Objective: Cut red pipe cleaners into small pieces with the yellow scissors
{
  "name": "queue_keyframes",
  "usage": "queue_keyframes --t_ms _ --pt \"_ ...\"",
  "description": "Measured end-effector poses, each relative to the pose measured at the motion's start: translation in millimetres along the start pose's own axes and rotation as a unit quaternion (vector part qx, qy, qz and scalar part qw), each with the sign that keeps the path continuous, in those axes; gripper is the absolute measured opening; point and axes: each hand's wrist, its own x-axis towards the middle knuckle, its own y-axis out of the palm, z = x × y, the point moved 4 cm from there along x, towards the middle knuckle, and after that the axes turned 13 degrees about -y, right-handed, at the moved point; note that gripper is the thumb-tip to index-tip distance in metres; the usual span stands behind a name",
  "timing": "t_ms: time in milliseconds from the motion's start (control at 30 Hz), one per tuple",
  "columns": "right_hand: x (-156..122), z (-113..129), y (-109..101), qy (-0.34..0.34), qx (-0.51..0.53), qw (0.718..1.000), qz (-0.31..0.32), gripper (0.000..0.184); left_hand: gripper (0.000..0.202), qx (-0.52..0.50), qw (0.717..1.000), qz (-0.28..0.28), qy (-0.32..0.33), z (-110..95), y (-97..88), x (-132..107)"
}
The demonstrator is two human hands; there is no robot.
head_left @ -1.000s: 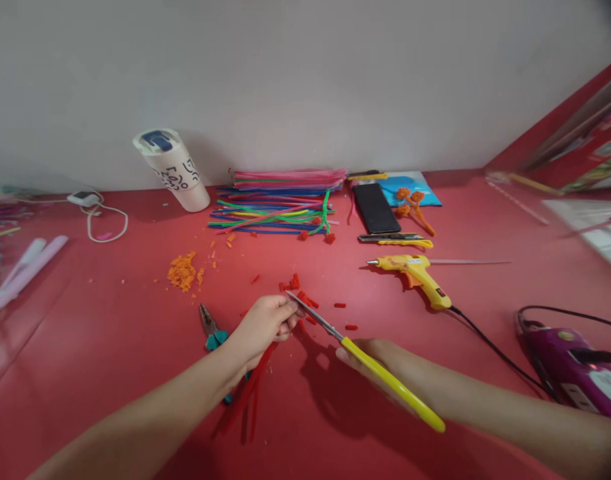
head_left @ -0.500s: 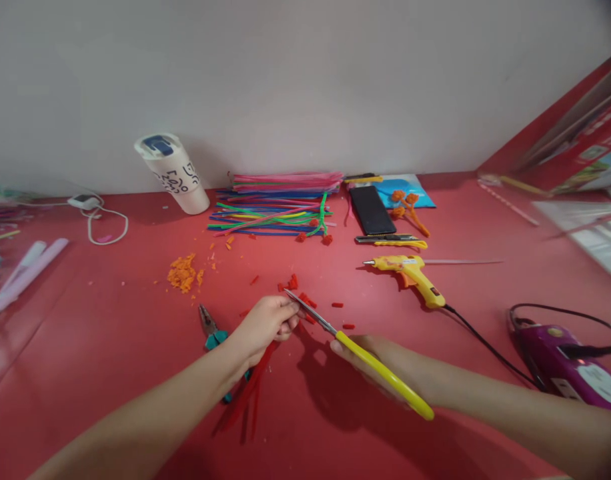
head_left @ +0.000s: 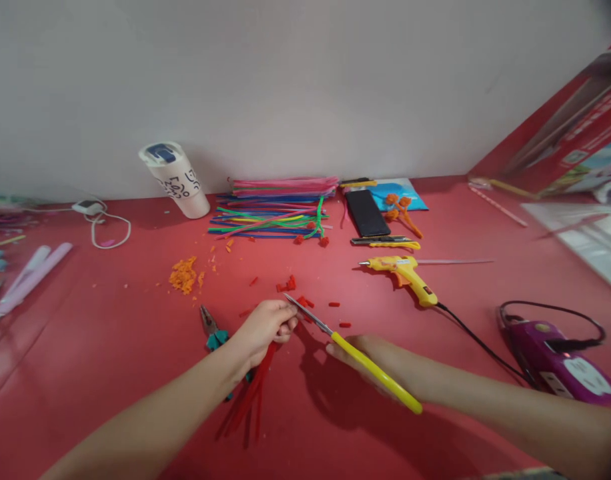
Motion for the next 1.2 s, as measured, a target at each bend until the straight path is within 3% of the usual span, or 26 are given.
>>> queue_keyframes --t_ms 167,367,500,633,867,1033,1200 --pt "-4.3 -2.5 4.2 0.031 -0.001 0.999 0.027 0.039 0.017 0.0 1.0 0.003 0.002 3.3 -0.4 2.8" --pt "1.2 -8.7 -10.0 0.0 -0.042 0.999 -0.027 0.039 0.018 0.013 0.999 0.02 0.037 2.8 -1.0 -4.0" --pt "8.8 2.1 -17.8 -0.072 -0.004 0.995 -0.074 0.034 0.023 0.068 0.994 0.044 0.078 1.1 9.4 -19.7" --pt "18.5 12.7 -9.7 -0.17 0.057 0.982 -0.065 0.034 0.026 0.113 0.988 0.057 0.084 1.2 22.2 -33.8" --pt "25.3 8.7 -1.7 -0.206 0.011 0.977 -0.054 0.034 0.018 0.109 0.987 0.086 0.082 1.7 28.9 -41.2" --pt "25.0 11.8 -8.0 -0.224 -0.073 0.968 -0.082 0.017 0.01 0.124 0.99 0.041 0.054 5.1 30.0 -34.1" --pt "26.1 13.2 -7.5 -0.237 -0.116 0.962 -0.065 0.009 0.011 0.118 0.993 0.009 0.014 4.8 33.6 -32.6"
